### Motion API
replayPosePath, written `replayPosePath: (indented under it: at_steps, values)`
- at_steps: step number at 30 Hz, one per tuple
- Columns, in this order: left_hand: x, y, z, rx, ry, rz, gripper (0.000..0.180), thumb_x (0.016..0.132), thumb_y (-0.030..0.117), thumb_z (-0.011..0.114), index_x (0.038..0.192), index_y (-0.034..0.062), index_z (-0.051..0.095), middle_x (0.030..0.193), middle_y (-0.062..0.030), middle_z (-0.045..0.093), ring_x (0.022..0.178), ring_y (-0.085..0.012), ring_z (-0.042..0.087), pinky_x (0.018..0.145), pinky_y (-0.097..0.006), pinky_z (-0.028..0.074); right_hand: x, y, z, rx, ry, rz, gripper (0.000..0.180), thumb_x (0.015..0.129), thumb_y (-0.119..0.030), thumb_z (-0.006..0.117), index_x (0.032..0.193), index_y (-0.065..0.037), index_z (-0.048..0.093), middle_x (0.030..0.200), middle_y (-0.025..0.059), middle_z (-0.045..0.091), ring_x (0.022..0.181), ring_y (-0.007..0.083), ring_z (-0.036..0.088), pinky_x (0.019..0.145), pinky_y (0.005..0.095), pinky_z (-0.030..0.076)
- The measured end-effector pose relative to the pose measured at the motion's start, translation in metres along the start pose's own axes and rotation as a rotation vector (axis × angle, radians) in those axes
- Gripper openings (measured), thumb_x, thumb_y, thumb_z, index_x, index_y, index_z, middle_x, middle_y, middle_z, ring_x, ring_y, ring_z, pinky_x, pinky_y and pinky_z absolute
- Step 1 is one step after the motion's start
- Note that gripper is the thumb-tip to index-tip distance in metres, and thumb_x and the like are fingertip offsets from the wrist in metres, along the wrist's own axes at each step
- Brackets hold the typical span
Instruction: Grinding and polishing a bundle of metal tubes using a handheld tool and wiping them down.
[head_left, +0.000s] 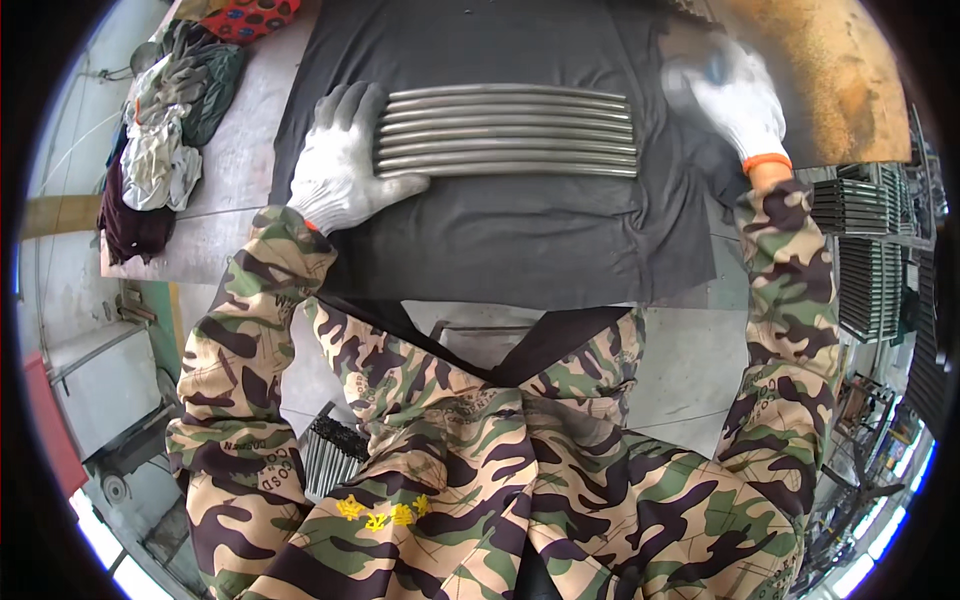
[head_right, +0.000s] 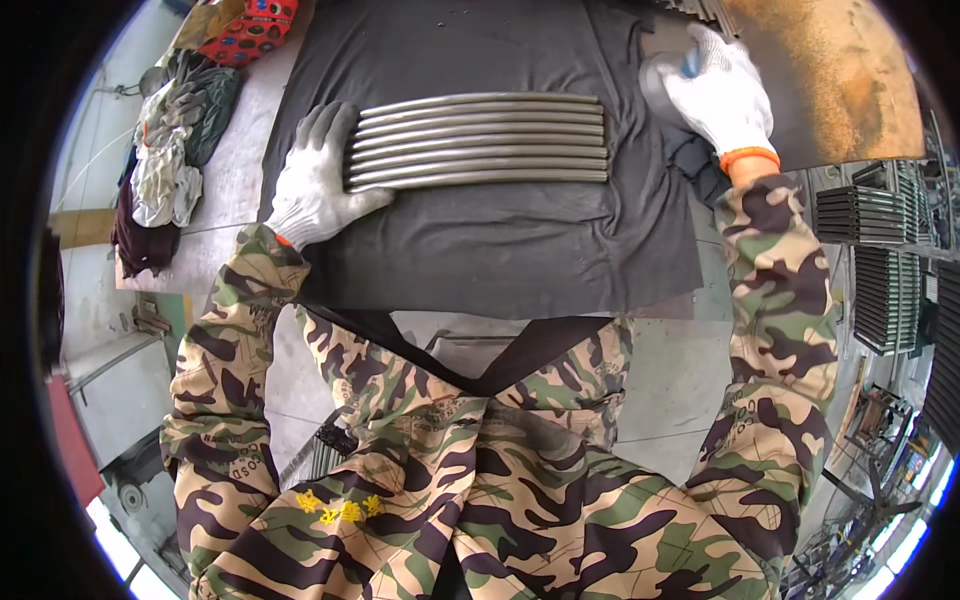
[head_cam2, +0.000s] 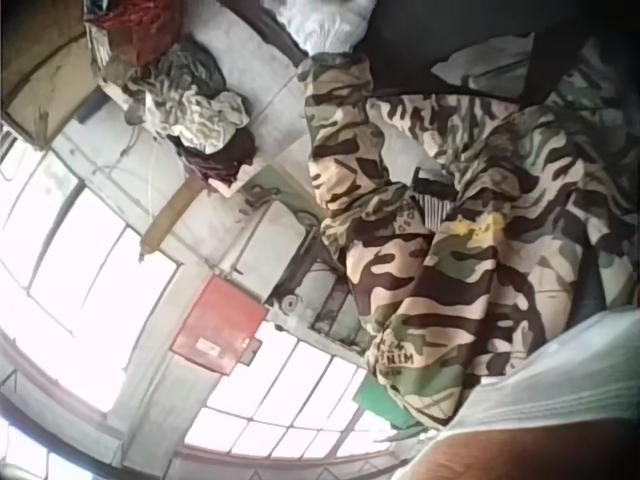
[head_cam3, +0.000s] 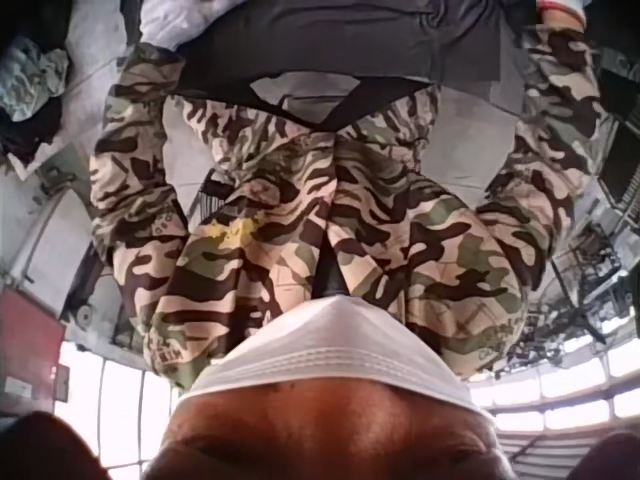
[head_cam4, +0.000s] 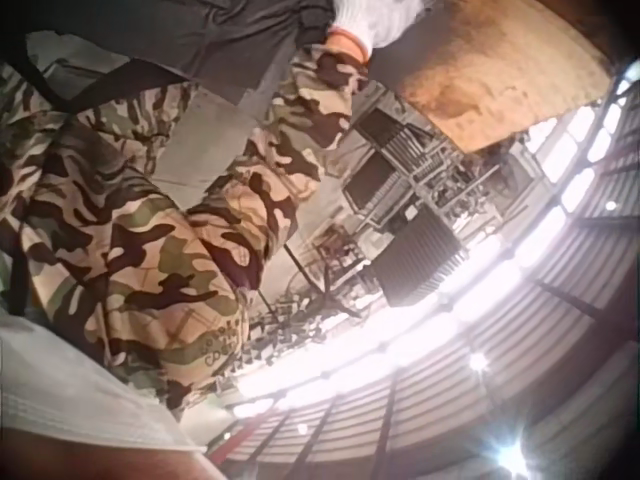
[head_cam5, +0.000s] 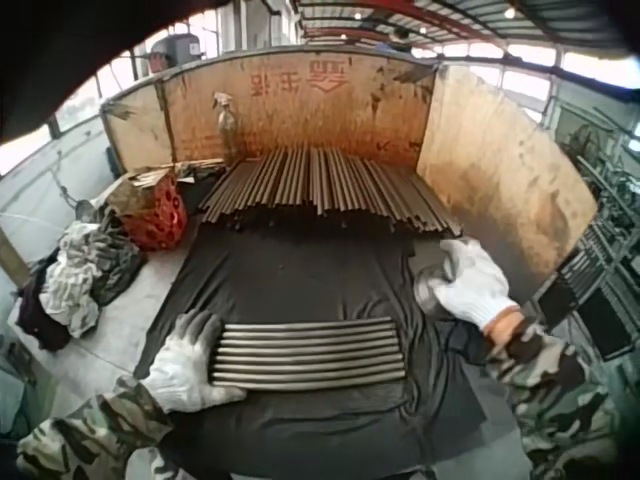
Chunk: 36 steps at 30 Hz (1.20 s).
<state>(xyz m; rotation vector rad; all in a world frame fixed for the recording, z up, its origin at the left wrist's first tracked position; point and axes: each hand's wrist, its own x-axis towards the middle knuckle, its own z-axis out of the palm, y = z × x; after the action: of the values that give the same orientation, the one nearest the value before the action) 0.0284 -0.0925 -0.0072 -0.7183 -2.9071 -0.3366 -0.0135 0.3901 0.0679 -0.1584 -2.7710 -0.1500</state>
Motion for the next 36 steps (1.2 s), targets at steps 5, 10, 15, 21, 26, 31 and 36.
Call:
replayPosePath:
  at_steps: [5, 10, 15, 21, 26, 31, 36]
  values:
    - [-0.002, 0.002, -0.010, -0.047, -0.030, 0.011, 0.122, 0.075, 0.060, 0.092, 0.168, -0.0007, 0.042, 0.169, -0.0303, 0.044, 0.160, -0.0524, 0.036, 0.133, -0.062, 0.030, 0.021, 0.004, -0.022, 0.131, -0.264, 0.061, 0.081, 0.089, -0.053, 0.082, 0.158, -0.015, 0.061, 0.143, 0.0226, 0.072, 0.136, 0.0391, 0.068, 0.117, 0.0457, 0.055]
    - [0.001, 0.007, -0.014, -0.008, -0.008, 0.090, 0.114, 0.078, 0.069, 0.085, 0.159, -0.0032, 0.050, 0.162, -0.0310, 0.050, 0.155, -0.0539, 0.040, 0.130, -0.064, 0.031, 0.033, 0.019, -0.028, 0.006, -0.293, -0.023, 0.068, 0.093, -0.052, 0.076, 0.147, -0.012, 0.067, 0.143, 0.0220, 0.070, 0.134, 0.0408, 0.069, 0.116, 0.0465, 0.055]
    - [0.010, 0.020, -0.015, 0.040, 0.033, 0.053, 0.106, 0.086, 0.071, 0.078, 0.153, -0.0066, 0.053, 0.156, -0.0323, 0.052, 0.152, -0.0524, 0.043, 0.130, -0.064, 0.028, 0.023, -0.011, -0.089, 0.106, -0.167, -0.099, 0.053, 0.095, -0.047, 0.074, 0.137, -0.015, 0.072, 0.136, 0.0208, 0.071, 0.128, 0.0408, 0.071, 0.111, 0.0484, 0.058]
    - [0.026, 0.038, 0.004, -0.041, 0.055, -0.048, 0.088, 0.094, 0.062, 0.074, 0.147, -0.0056, 0.058, 0.150, -0.0280, 0.056, 0.148, -0.0486, 0.046, 0.129, -0.062, 0.030, -0.038, -0.087, -0.076, 0.325, -0.261, -0.332, 0.041, 0.092, -0.039, 0.077, 0.127, -0.019, 0.074, 0.122, 0.0180, 0.072, 0.115, 0.0406, 0.073, 0.102, 0.0493, 0.060]
    - [0.038, 0.040, 0.016, -0.032, 0.190, -0.071, 0.086, 0.094, 0.062, 0.074, 0.146, -0.0050, 0.059, 0.147, -0.0267, 0.058, 0.146, -0.0473, 0.048, 0.129, -0.061, 0.031, -0.048, -0.091, -0.051, 0.304, -0.255, -0.363, 0.039, 0.090, -0.038, 0.078, 0.123, -0.020, 0.074, 0.117, 0.0153, 0.072, 0.114, 0.0384, 0.072, 0.100, 0.0489, 0.059]
    - [0.025, 0.037, 0.022, -0.032, 0.306, -0.052, 0.085, 0.093, 0.059, 0.075, 0.145, -0.0057, 0.059, 0.146, -0.0261, 0.058, 0.145, -0.0467, 0.049, 0.128, -0.061, 0.031, -0.049, -0.101, -0.049, 0.303, -0.294, -0.360, 0.039, 0.089, -0.037, 0.078, 0.123, -0.019, 0.074, 0.117, 0.0143, 0.072, 0.114, 0.0374, 0.072, 0.101, 0.0477, 0.059]
    - [0.027, 0.038, 0.017, -0.079, 0.150, -0.084, 0.087, 0.092, 0.057, 0.076, 0.150, -0.0062, 0.057, 0.152, -0.0265, 0.055, 0.148, -0.0480, 0.047, 0.129, -0.061, 0.031, -0.033, -0.105, -0.034, 0.290, -0.235, -0.400, 0.039, 0.090, -0.040, 0.079, 0.123, -0.021, 0.073, 0.118, 0.0134, 0.071, 0.115, 0.0364, 0.072, 0.100, 0.0476, 0.059]
